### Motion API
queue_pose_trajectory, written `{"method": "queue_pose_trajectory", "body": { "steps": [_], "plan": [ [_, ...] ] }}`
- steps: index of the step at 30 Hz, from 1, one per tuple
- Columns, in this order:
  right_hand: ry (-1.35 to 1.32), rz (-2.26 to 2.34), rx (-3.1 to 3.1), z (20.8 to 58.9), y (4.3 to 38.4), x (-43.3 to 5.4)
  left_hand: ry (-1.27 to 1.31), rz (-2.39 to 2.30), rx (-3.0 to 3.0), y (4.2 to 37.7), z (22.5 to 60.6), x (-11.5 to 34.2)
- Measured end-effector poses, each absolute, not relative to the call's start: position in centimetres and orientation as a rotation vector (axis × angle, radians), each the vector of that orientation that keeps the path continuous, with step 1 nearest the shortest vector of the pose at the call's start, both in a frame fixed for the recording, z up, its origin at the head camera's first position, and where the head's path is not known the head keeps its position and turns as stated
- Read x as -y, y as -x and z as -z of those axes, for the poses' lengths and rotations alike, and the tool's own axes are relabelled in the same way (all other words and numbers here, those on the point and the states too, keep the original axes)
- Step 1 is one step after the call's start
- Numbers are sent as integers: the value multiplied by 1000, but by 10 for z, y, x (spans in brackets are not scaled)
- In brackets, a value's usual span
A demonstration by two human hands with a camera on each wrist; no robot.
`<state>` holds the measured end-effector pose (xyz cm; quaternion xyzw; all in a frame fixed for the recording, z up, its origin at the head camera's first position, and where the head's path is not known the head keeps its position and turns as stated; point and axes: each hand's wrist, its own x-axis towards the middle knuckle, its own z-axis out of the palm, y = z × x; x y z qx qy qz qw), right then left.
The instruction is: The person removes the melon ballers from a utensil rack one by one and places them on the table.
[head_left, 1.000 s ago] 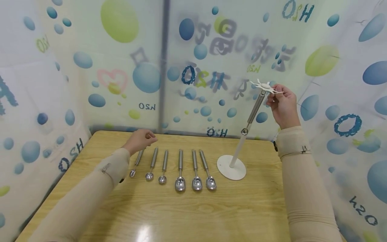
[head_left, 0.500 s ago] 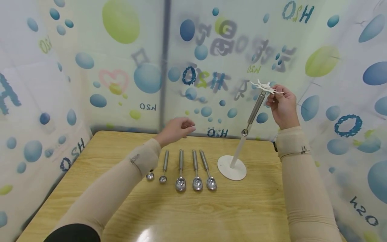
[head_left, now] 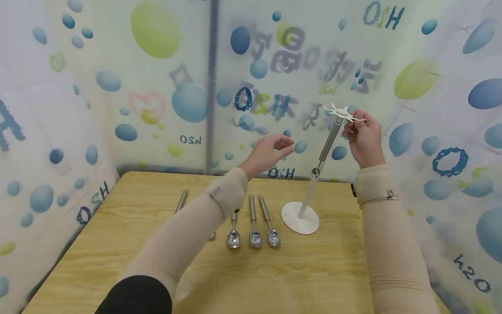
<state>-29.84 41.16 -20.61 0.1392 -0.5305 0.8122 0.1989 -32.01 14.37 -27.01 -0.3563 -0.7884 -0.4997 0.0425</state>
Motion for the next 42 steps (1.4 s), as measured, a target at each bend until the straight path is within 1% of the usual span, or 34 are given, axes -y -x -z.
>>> {"method": "queue_pose_trajectory", "body": {
  "steps": [13, 20, 26, 32, 42],
  "plan": [
    [-374, -2257, 1479, 200, 296, -407, 1136, 1829, 2310, 302, 231, -199],
    [-380, -2241, 1497, 202, 298, -404, 1138, 1850, 2331, 300, 235, -211],
    [-394, -2224, 1508, 201, 299, -402, 1070, 1919, 2282, 298, 232, -219],
    [-390, -2216, 1504, 201, 300, -405, 1081, 1900, 2287, 293, 228, -228],
    [-366, -2224, 1486, 207, 299, -409, 1070, 1847, 2215, 288, 234, -234]
  ]
}}
